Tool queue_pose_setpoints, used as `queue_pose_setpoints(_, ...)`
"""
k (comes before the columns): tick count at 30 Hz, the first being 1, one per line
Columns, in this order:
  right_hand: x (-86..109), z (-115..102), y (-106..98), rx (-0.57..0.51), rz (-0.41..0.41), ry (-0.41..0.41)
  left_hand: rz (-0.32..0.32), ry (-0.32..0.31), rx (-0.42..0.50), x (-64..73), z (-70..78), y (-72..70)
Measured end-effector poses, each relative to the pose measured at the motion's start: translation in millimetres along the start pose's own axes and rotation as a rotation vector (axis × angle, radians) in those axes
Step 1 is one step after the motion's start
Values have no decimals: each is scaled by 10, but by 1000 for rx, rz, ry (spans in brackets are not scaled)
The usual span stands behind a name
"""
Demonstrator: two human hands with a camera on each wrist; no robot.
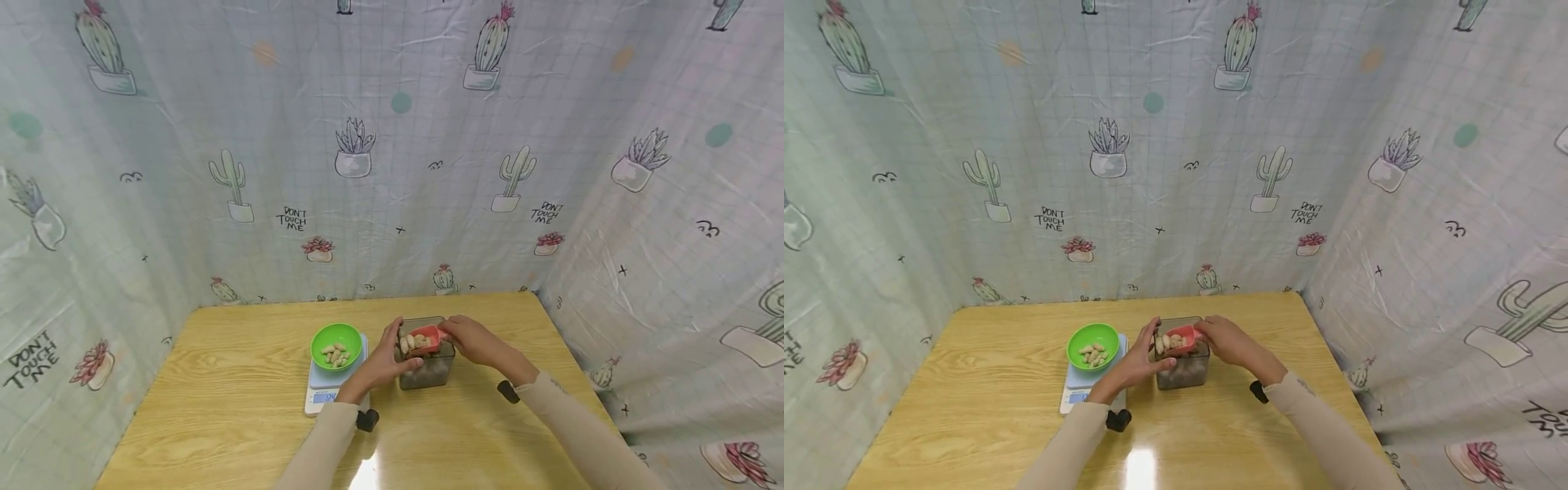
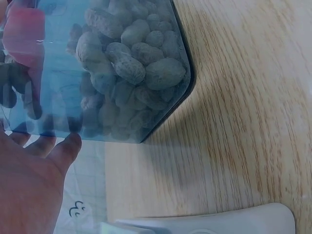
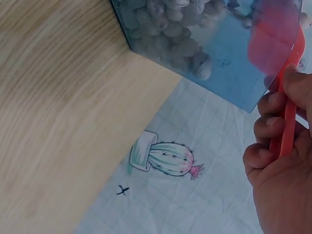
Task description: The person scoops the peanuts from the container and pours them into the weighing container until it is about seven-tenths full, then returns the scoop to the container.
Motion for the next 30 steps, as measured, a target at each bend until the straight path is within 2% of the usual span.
queue_pose_setpoints(11,107,140,24,-83,123,77,7,21,-23,5,-1,-2)
queue_pose_setpoints(20,143,221,131,-137,149,141,5,10,-35,26,16,9)
queue_pose_setpoints(30,279,322,16,-163,205,179,-6,11,-33,30,21,6)
Point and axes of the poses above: each hand's wrist, its own x-axis away from the middle knuckle, its own y-axis out of the palm, z = x × y, the point moved 10 cm from there along -x, towards the middle knuckle, and after that the axes turned 6 degrees about x, right-handed, at the moved point
